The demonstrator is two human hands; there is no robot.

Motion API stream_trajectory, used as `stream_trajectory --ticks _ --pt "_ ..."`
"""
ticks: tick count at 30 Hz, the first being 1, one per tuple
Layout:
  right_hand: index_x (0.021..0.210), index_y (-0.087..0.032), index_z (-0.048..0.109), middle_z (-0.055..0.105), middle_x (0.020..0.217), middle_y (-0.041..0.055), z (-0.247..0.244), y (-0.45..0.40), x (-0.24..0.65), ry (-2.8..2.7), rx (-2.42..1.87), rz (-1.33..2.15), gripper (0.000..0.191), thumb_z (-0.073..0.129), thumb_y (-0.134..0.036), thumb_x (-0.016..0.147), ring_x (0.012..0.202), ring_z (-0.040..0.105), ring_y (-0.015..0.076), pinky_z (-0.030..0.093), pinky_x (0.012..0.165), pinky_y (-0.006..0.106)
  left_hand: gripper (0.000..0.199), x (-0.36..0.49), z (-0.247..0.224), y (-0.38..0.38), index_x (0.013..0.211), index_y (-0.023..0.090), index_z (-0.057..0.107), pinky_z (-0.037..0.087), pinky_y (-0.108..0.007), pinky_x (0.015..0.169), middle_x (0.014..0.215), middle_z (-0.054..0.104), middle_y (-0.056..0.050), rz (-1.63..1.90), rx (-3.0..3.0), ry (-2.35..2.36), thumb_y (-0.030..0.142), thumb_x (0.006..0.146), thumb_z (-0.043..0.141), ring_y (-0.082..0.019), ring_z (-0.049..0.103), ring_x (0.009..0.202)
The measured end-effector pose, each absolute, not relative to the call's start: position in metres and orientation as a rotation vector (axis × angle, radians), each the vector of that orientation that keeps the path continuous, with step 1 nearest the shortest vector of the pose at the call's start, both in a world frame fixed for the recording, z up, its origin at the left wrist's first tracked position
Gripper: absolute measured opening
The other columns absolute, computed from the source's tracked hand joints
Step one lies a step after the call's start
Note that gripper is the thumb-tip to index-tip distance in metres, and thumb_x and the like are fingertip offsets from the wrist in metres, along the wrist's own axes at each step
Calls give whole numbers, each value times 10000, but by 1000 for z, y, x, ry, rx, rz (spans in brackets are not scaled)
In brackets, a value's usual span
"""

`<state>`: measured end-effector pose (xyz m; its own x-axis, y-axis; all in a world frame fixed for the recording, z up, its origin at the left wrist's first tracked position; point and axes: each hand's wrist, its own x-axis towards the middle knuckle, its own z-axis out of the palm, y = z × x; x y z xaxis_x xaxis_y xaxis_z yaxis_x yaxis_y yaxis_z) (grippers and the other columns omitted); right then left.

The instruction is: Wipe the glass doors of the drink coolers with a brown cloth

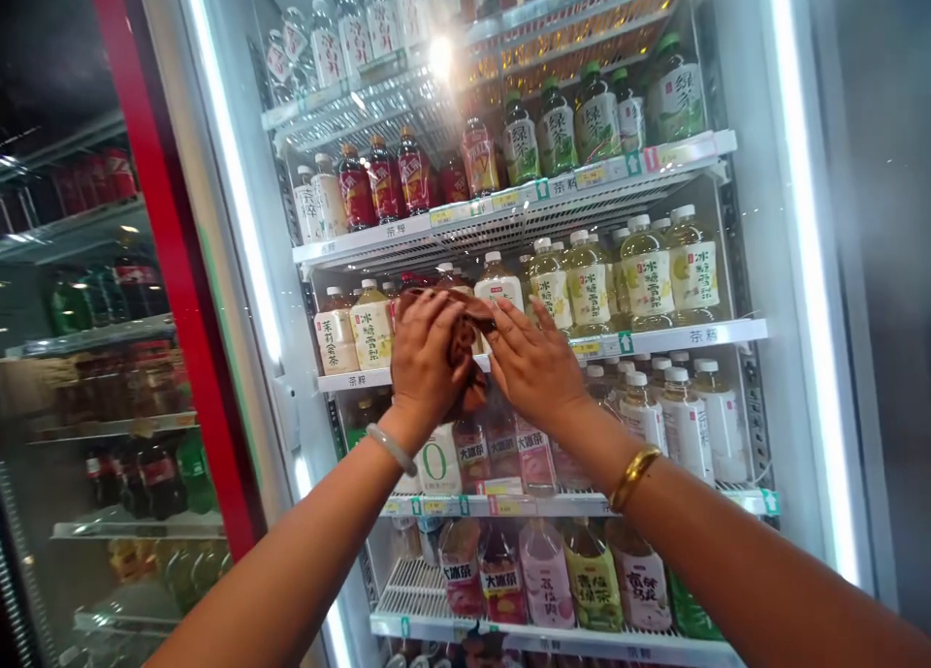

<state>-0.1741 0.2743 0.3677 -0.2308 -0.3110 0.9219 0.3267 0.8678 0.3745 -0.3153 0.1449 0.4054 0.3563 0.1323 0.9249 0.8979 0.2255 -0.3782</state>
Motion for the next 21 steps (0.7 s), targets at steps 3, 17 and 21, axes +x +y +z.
stream_trajectory --ticks 3,17,21 --pt "1552 -191 453 429 1642 102 387 278 -177 -1689 8 -595 573 522 -208 984 1549 383 268 293 1301 605 574 -318 405 141 1483 181 492 379 -527 1256 1460 629 -159 -552 -1384 -1005 253 932 634 -296 502 1458" --pt "1594 -109 373 294 1704 120 423 248 -220 -1694 -73 -486 635 472 -193 973 1604 254 261 153 1352 571 439 -349 441 123 1369 221 553 433 -524 1222 1420 646 -132 -567 -1327 -963 222 937 632 -281 540 1421" --pt "1637 -116 269 274 1713 133 416 247 -229 -1648 -96 -484 674 470 -236 1005 1611 231 265 136 1343 580 431 -369 461 105 1259 222 613 416 -575 1227 1389 661 -128 -657 -1199 -1035 157 844 708 -305 562 1382"
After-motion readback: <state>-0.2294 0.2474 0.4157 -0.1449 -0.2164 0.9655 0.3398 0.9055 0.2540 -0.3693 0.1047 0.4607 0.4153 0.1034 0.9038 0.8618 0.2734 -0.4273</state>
